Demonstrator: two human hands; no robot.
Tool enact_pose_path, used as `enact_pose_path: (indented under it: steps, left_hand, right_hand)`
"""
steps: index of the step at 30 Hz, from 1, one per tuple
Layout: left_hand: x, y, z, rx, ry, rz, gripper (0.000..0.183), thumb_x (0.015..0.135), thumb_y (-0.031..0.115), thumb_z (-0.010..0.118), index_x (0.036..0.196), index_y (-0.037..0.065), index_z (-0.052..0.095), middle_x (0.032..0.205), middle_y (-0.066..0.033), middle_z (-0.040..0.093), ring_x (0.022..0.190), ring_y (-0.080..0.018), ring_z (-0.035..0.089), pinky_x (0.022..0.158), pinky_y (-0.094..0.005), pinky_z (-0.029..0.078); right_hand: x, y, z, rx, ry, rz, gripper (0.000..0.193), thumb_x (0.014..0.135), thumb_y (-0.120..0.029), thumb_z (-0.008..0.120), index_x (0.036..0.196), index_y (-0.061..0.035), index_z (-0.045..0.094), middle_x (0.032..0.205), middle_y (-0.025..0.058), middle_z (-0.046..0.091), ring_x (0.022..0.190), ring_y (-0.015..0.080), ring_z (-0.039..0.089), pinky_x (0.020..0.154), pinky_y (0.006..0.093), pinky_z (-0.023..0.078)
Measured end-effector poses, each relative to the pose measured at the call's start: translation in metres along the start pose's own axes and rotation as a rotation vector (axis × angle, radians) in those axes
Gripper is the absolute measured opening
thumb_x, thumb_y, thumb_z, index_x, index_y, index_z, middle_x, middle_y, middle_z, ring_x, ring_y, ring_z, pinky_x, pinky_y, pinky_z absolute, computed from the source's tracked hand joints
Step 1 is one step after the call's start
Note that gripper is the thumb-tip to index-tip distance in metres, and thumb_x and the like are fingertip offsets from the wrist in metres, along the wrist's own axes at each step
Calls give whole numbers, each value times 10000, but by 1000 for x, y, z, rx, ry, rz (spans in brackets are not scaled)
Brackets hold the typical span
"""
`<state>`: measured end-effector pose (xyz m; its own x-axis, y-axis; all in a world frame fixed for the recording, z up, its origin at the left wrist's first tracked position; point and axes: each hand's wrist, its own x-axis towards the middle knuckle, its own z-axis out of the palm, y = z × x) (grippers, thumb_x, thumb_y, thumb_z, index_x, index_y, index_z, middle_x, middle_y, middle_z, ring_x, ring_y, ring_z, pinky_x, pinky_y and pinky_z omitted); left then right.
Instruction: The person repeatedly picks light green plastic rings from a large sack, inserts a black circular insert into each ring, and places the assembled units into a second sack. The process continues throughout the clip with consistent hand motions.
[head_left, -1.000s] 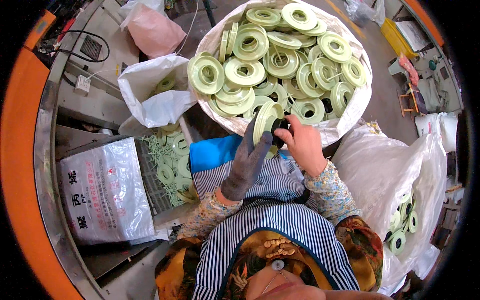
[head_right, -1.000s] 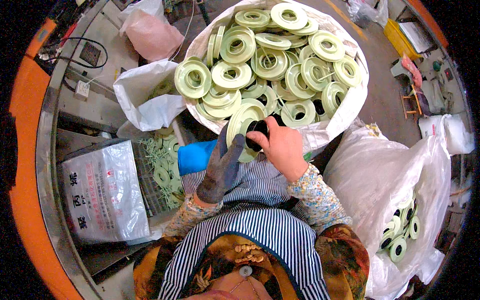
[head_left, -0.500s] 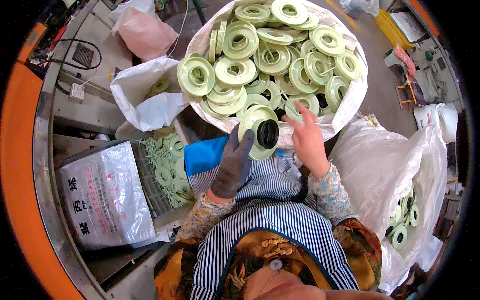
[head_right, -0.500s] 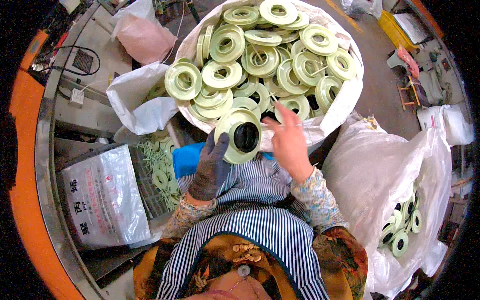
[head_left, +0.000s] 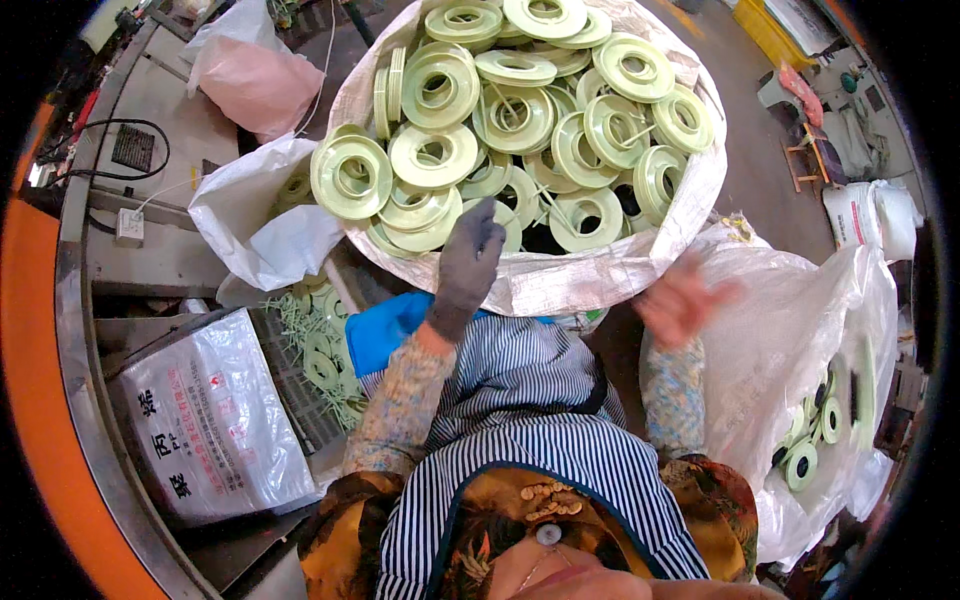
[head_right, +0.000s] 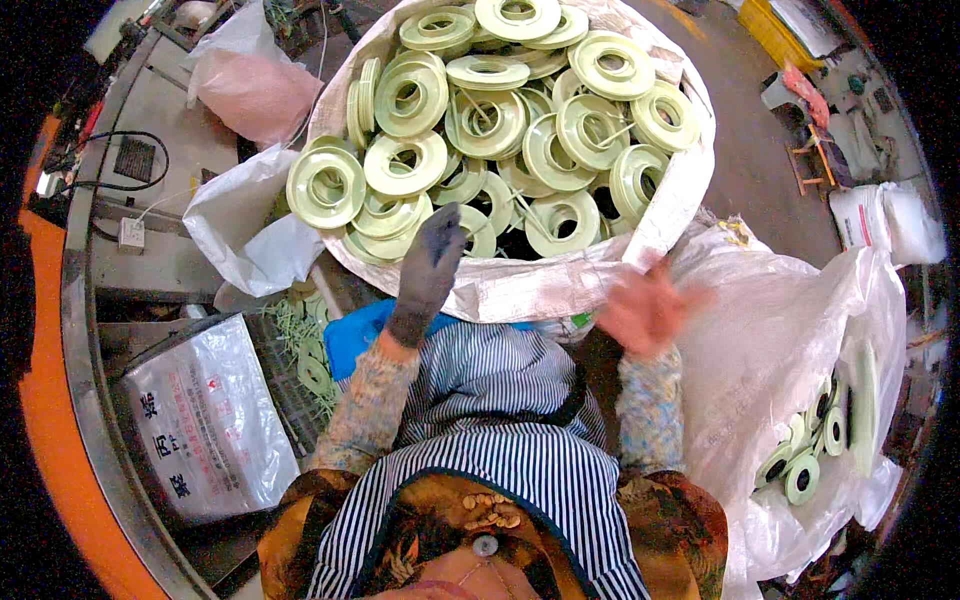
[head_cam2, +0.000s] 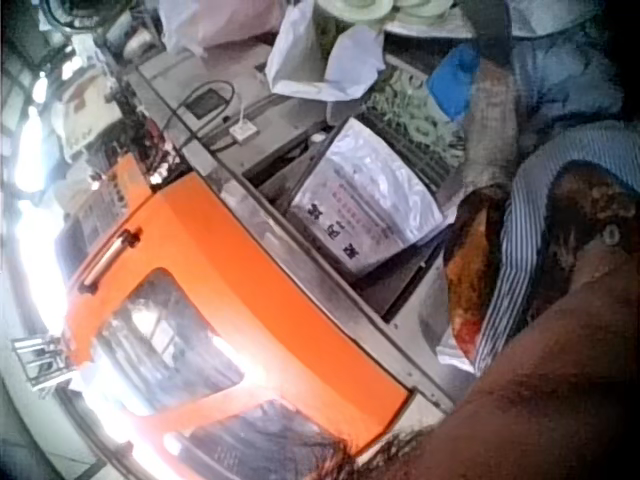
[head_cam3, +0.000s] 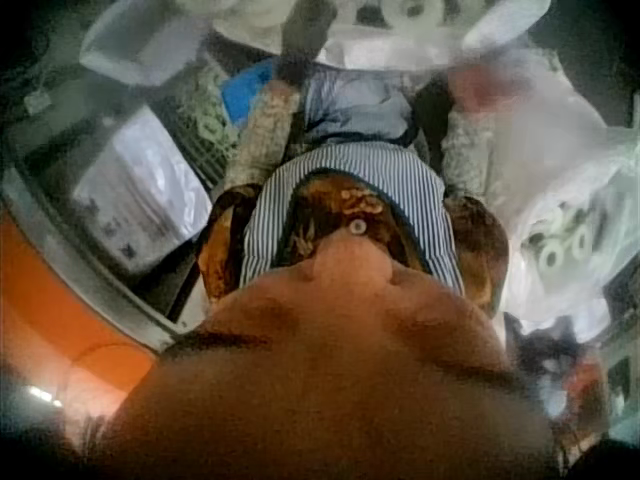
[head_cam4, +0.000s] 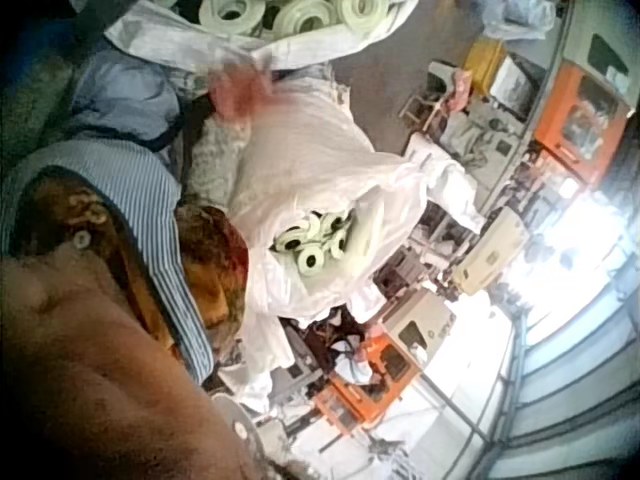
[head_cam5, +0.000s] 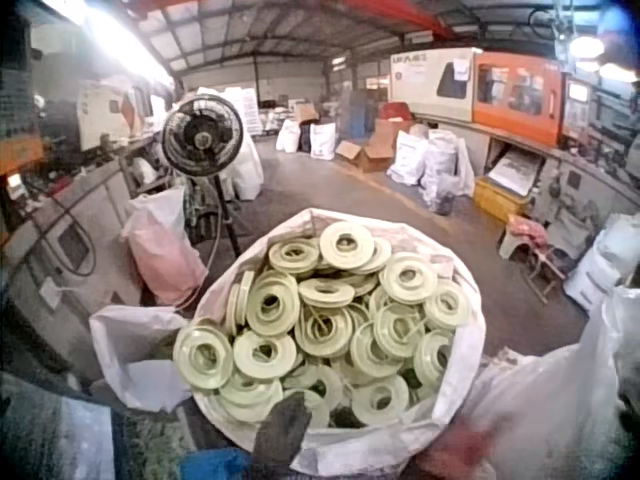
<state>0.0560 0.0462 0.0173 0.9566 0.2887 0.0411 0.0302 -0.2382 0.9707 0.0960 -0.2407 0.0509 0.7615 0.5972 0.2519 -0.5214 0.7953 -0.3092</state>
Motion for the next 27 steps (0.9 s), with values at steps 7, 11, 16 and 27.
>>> enact_pose_path:
  steps: [7, 11, 16, 27]
  left_hand:
    - [64, -39, 26, 1291, -453, 424, 436, 867, 128, 538, 1302, 157, 555, 1144, -107, 592, 1146, -296, 537, 912, -408, 480]
    - [68, -22, 25, 1516, -441, 379, 453, 866, 171, 547, 1317, 187, 504, 1133, -53, 601, 1079, -255, 557, 873, -404, 484]
    - [47, -7, -10, 1291, -351, 427, 200, 767, 141, 623, 964, 176, 630, 996, -49, 575, 997, -257, 575, 755, -360, 524]
    - [-3, 25, -80, 649, 26, 325, 352, 794, 202, 702, 1087, 45, 588, 980, -159, 619, 904, -346, 630, 753, -419, 517]
  right_hand:
    - [104, 106, -136, -2477, -521, 718, 224, 906, -196, 572, 915, -1, 682, 930, 150, 691, 829, 340, 675, 719, 393, 542]
    - [111, 141, -195, -2478, -577, 907, 223, 890, -199, 580, 926, -8, 687, 945, 157, 690, 847, 344, 672, 735, 403, 539]
    - [103, 155, -243, -2419, -533, 1067, 225, 870, -203, 589, 940, -16, 693, 964, 166, 688, 870, 348, 669, 755, 416, 536]
    - [98, 151, -280, -2301, -515, 1112, 249, 825, -213, 610, 970, -35, 707, 1007, 186, 683, 921, 357, 660, 798, 444, 528]
